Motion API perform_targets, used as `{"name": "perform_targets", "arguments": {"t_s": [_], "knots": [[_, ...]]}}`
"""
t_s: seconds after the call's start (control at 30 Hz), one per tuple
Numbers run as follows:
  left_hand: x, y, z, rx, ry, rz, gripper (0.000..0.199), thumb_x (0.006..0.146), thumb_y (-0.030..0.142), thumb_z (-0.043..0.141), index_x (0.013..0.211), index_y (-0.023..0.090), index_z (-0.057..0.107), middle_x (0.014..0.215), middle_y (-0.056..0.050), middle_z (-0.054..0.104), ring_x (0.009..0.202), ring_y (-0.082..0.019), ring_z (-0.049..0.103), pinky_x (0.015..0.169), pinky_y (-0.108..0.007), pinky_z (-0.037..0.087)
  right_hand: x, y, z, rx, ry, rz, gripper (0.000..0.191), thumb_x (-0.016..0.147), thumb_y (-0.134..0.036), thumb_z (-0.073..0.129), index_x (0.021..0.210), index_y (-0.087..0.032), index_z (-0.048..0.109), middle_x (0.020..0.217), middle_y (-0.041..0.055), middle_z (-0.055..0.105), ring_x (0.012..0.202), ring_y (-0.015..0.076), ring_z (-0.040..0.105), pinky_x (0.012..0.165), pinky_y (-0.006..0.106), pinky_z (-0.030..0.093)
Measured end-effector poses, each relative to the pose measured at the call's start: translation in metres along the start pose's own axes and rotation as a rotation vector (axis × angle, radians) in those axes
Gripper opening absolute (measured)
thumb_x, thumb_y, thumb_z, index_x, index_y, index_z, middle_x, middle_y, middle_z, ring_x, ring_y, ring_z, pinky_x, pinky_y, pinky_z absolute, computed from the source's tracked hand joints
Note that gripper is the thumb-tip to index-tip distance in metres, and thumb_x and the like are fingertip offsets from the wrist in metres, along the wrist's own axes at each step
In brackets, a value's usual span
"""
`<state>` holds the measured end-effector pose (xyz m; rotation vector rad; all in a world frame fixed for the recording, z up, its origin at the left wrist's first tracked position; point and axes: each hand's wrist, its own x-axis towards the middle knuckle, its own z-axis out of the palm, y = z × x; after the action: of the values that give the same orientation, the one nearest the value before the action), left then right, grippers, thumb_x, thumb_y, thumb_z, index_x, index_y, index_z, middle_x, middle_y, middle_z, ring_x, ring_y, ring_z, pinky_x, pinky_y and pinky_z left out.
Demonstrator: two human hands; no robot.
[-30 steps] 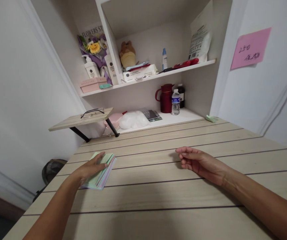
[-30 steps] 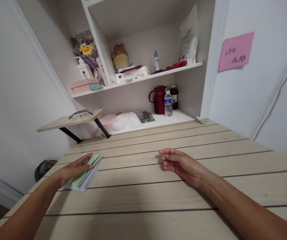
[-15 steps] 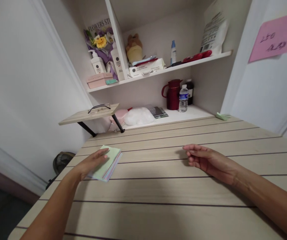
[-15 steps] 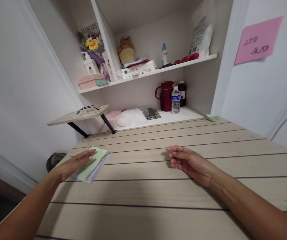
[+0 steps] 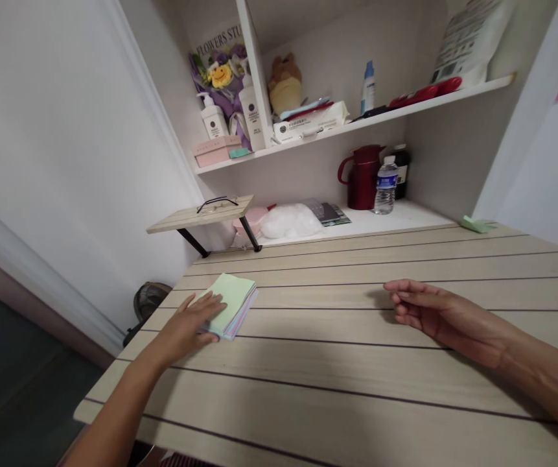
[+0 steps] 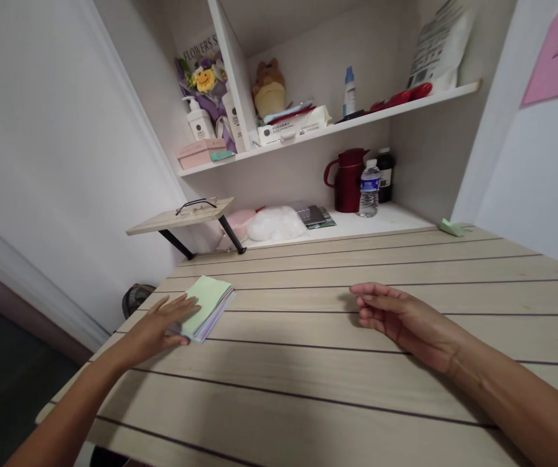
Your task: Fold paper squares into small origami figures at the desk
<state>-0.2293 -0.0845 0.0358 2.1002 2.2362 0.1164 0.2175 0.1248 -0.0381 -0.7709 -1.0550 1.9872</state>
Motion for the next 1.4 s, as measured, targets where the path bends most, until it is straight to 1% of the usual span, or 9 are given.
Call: {"name": "perform_targets", "arguments": {"t_s": [0.1,0.27,0.43,0.57,0.67,0.77,1.03,1.3,1.4], "knots": [[0.004,0.001,0.013,-0.003,0.037,-0.036,0.059,0.077,0.032,0.07,0.133,0.035,0.054,0.147,-0.005,0.048,0.138,-0.024,0.041,0.119,-0.046,0.009,0.0,0.001,0.001,-0.005,0.002,0.01,0.03,0.075,-0.012,0.076,0.103,-0.02,0.071,0.079,0.0025,0.071,0.068,0.0134,0.067,0.072,0.024,0.063],[0.006,0.007,0.027,0.012,0.109,-0.057,0.054,0.079,0.037,0.068,0.132,0.033,0.055,0.144,-0.008,0.052,0.135,-0.026,0.044,0.118,-0.05,0.008,0.0,0.001,0.001,0.019,0.004,0.023,0.032,0.074,-0.011,0.077,0.103,-0.02,0.071,0.08,0.0021,0.07,0.069,0.0133,0.067,0.072,0.024,0.063],[0.008,0.017,0.014,0.01,0.138,-0.003,0.045,0.078,0.041,0.071,0.122,0.034,0.063,0.144,-0.005,0.053,0.137,-0.028,0.041,0.119,-0.05,0.003,0.0,0.0,0.001,0.01,-0.012,0.014,0.029,0.075,-0.012,0.076,0.103,-0.02,0.071,0.081,0.003,0.07,0.068,0.0136,0.067,0.072,0.025,0.063],[0.014,0.019,0.005,-0.072,0.119,0.019,0.045,0.08,0.038,0.067,0.124,0.033,0.062,0.146,-0.003,0.051,0.138,-0.025,0.04,0.118,-0.044,0.017,0.0,0.0,0.0,-0.002,-0.007,0.002,0.029,0.075,-0.015,0.077,0.102,-0.021,0.071,0.082,0.0028,0.07,0.068,0.0137,0.067,0.072,0.025,0.063],[0.017,0.018,0.007,-0.201,0.062,-0.02,0.058,0.079,0.042,0.065,0.134,0.03,0.054,0.149,-0.004,0.047,0.136,-0.025,0.042,0.115,-0.04,0.03,0.0,-0.001,0.0,-0.004,-0.001,0.005,0.027,0.074,-0.014,0.077,0.1,-0.021,0.072,0.082,0.0033,0.07,0.068,0.0142,0.066,0.072,0.025,0.062],[0.016,0.019,0.01,-0.263,0.053,-0.054,0.067,0.076,0.046,0.067,0.138,0.026,0.05,0.15,-0.007,0.044,0.138,-0.028,0.04,0.115,-0.039,0.031,0.0,-0.002,0.0,0.003,-0.019,0.019,0.025,0.076,-0.013,0.075,0.1,-0.02,0.073,0.082,0.0047,0.07,0.068,0.0151,0.066,0.074,0.026,0.061],[0.012,0.028,-0.003,-0.448,-0.002,-0.142,0.061,0.083,0.048,0.056,0.139,0.024,0.047,0.149,-0.007,0.047,0.137,-0.026,0.041,0.108,-0.037,0.039,-0.003,-0.004,0.003,0.006,-0.02,0.019,0.024,0.077,-0.011,0.074,0.1,-0.02,0.073,0.081,0.0048,0.069,0.068,0.0152,0.065,0.073,0.025,0.061],[0.01,0.017,0.01,-0.415,0.046,-0.113,0.049,0.081,0.03,0.05,0.129,0.024,0.057,0.146,-0.006,0.051,0.132,-0.026,0.047,0.109,-0.04,0.037,-0.003,-0.004,0.003,-0.017,-0.024,0.011,0.024,0.077,-0.013,0.075,0.1,-0.019,0.074,0.083,0.0042,0.068,0.069,0.0133,0.064,0.074,0.023,0.059],[0.009,0.012,0.018,-0.407,0.13,-0.04,0.042,0.079,0.028,0.054,0.12,0.026,0.064,0.138,-0.006,0.056,0.129,-0.025,0.05,0.111,-0.041,0.034,-0.002,-0.002,0.002,-0.026,-0.019,0.01,0.024,0.077,-0.013,0.075,0.1,-0.02,0.073,0.084,0.0045,0.068,0.069,0.0129,0.064,0.074,0.022,0.059]]}}
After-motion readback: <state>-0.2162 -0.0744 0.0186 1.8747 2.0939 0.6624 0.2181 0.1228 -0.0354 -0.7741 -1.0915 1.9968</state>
